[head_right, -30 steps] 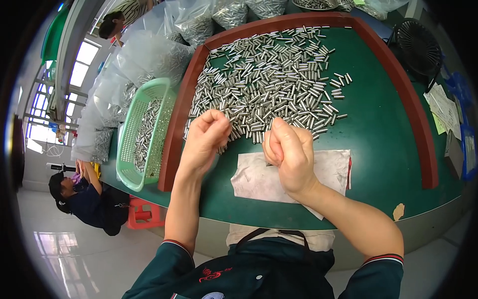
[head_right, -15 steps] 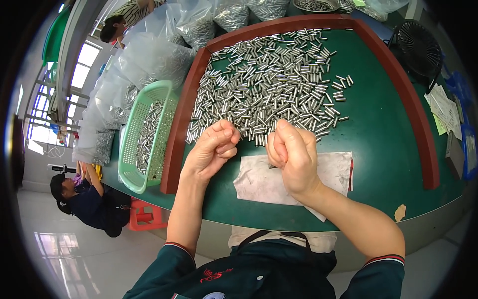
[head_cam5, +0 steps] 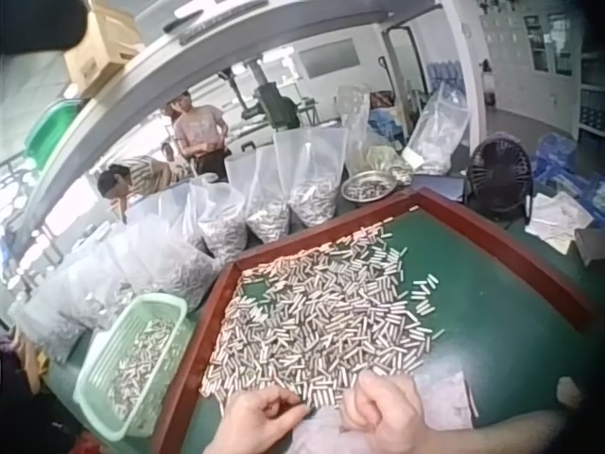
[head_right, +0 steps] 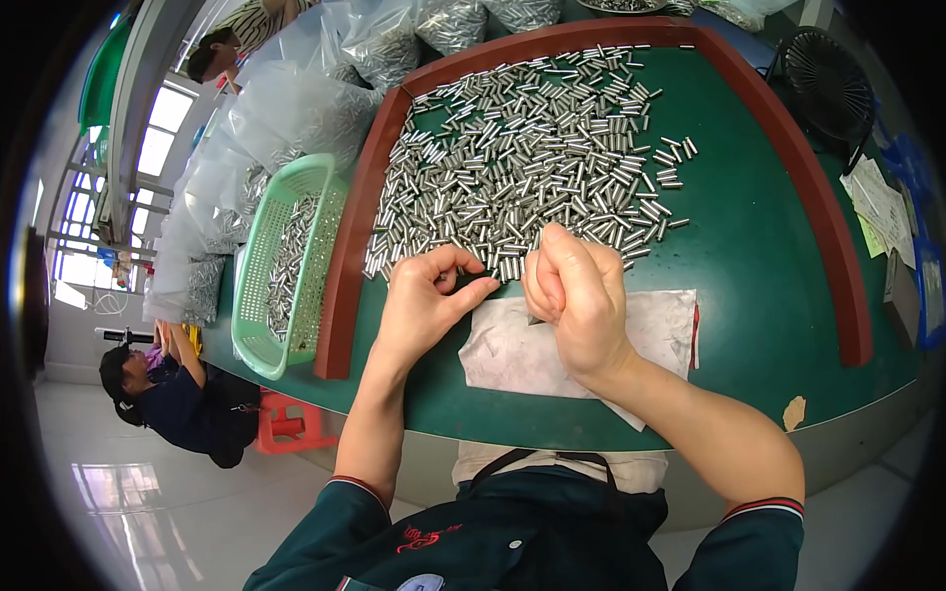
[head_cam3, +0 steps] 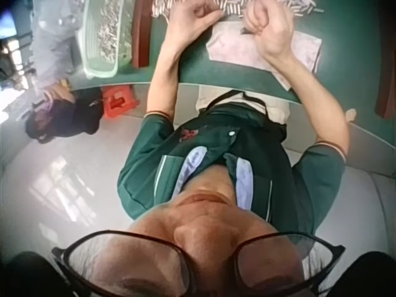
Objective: Assembling or inspecting small metal pins at an industrial workbench.
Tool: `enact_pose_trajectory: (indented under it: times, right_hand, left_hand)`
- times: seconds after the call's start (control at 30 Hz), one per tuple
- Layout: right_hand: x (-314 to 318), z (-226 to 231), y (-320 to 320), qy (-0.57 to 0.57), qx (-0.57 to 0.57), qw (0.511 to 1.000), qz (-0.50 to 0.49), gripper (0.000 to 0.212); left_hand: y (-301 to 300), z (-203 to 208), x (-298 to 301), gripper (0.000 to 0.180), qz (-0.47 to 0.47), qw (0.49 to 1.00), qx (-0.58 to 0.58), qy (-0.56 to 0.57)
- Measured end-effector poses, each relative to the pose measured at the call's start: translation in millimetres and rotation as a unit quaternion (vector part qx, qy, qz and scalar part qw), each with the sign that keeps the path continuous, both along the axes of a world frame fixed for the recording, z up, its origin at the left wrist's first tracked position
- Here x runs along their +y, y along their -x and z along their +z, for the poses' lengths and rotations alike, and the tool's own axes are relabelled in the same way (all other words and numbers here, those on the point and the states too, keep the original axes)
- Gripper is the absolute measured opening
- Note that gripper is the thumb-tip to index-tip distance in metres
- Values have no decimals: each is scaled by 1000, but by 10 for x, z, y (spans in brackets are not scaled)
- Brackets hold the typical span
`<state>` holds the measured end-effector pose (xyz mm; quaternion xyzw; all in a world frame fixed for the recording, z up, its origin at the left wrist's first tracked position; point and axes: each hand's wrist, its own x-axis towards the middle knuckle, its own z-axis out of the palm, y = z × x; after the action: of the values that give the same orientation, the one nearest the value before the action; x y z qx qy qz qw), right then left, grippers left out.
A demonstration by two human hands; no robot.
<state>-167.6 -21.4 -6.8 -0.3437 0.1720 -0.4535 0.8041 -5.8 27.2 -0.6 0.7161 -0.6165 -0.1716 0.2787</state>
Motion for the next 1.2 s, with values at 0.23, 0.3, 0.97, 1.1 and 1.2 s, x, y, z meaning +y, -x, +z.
enact_pose_trajectory:
  times: [0.23,0.3,0.97,1.1,1.2]
  right_hand:
    - [0,32,-22,4,-3,1000,0,42]
    - [1,60,-16,-6,-3,1000,-3,42]
    - [27,27,-33,9,11,1000,-11,43]
    - [25,45,-14,-25,-8,999,-18,44]
    - [34,19,9,-24,-2,1000,-15,44]
  left_hand:
    - [66,5,-10,21,-19,998,-63,5]
    - [52,-14,-3,18,-36,996,-76,40]
    - [-117,48,45,8,-37,673,731,-111]
    - [-117,35,36,11,-34,636,764,-99]
    - [-103,-6,49,14,-31,622,776,-102]
